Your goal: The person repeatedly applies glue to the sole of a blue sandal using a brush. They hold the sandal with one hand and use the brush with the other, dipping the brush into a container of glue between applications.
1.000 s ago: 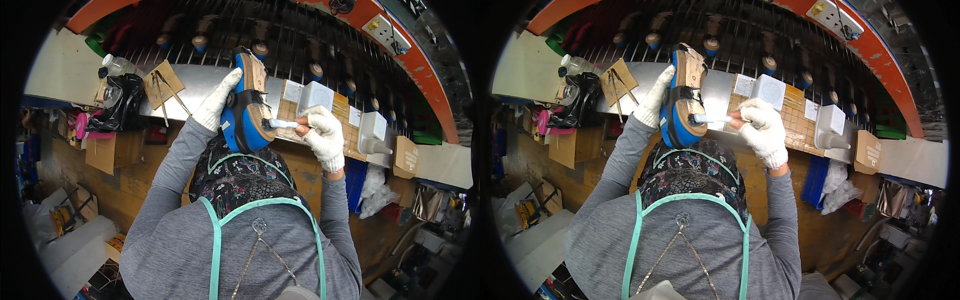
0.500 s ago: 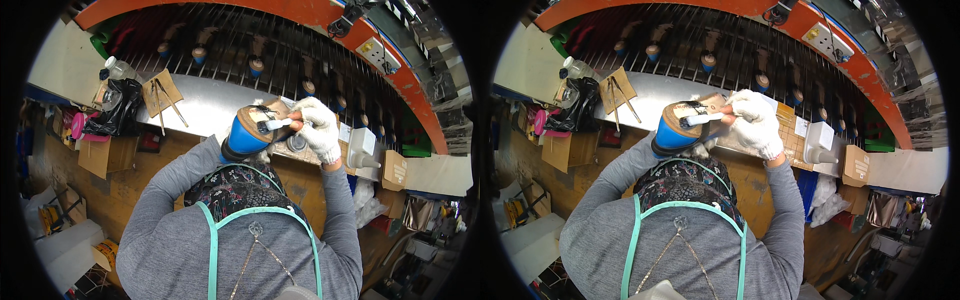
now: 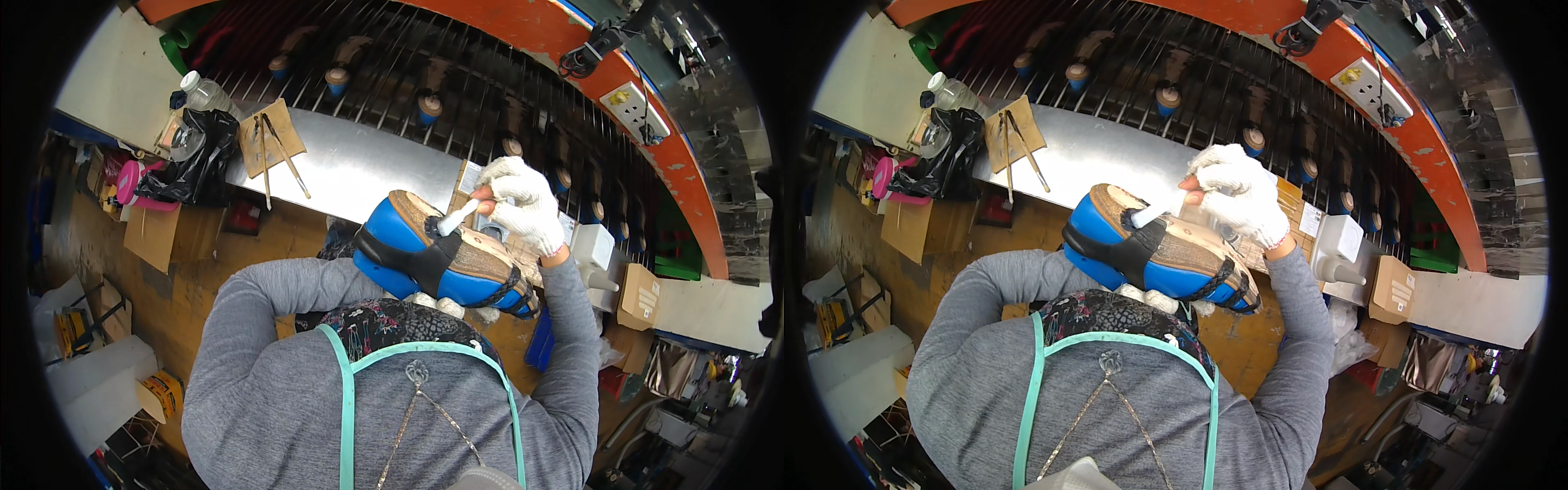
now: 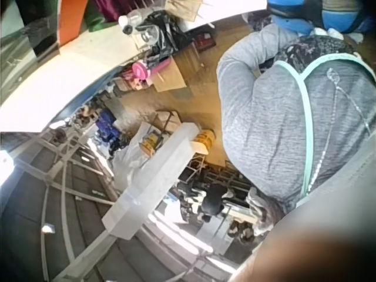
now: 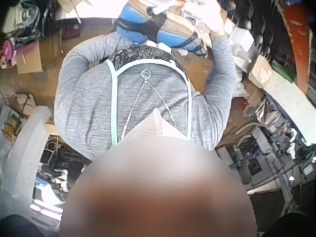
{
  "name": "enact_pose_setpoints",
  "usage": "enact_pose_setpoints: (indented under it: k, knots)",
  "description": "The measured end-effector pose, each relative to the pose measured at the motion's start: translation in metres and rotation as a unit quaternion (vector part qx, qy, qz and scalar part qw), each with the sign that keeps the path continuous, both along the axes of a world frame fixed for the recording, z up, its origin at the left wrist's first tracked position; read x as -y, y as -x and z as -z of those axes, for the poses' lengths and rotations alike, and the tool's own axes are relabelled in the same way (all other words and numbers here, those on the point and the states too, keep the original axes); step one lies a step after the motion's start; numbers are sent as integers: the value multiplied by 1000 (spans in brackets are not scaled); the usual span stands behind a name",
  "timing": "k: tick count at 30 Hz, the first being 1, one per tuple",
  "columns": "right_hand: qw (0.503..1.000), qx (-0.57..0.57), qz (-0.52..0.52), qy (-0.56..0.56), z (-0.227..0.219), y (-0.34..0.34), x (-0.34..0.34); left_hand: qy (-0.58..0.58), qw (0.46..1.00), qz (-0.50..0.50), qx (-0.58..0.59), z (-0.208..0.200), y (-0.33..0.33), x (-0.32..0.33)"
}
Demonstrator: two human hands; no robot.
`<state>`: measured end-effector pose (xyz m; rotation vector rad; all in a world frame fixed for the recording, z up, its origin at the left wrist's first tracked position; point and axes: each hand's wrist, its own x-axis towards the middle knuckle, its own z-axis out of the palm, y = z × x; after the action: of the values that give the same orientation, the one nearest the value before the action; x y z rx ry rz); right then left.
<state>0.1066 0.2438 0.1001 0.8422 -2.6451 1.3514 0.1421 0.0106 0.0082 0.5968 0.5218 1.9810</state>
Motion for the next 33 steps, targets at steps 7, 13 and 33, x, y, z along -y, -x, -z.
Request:
enact_pose_setpoints:
  k: [7, 13, 33]
  knots:
    - [999, -4, 17, -48, -20, -5, -30, -117, 968, 186, 123, 16, 20, -14]
    - [976, -6, 208, 57, -19, -55, -13, -80, 993, 64, 51, 36, 79, -16]
    - [948, 98, 203, 222, 64, 39, 55, -108, 956, -187, 197, 53, 120, 76]
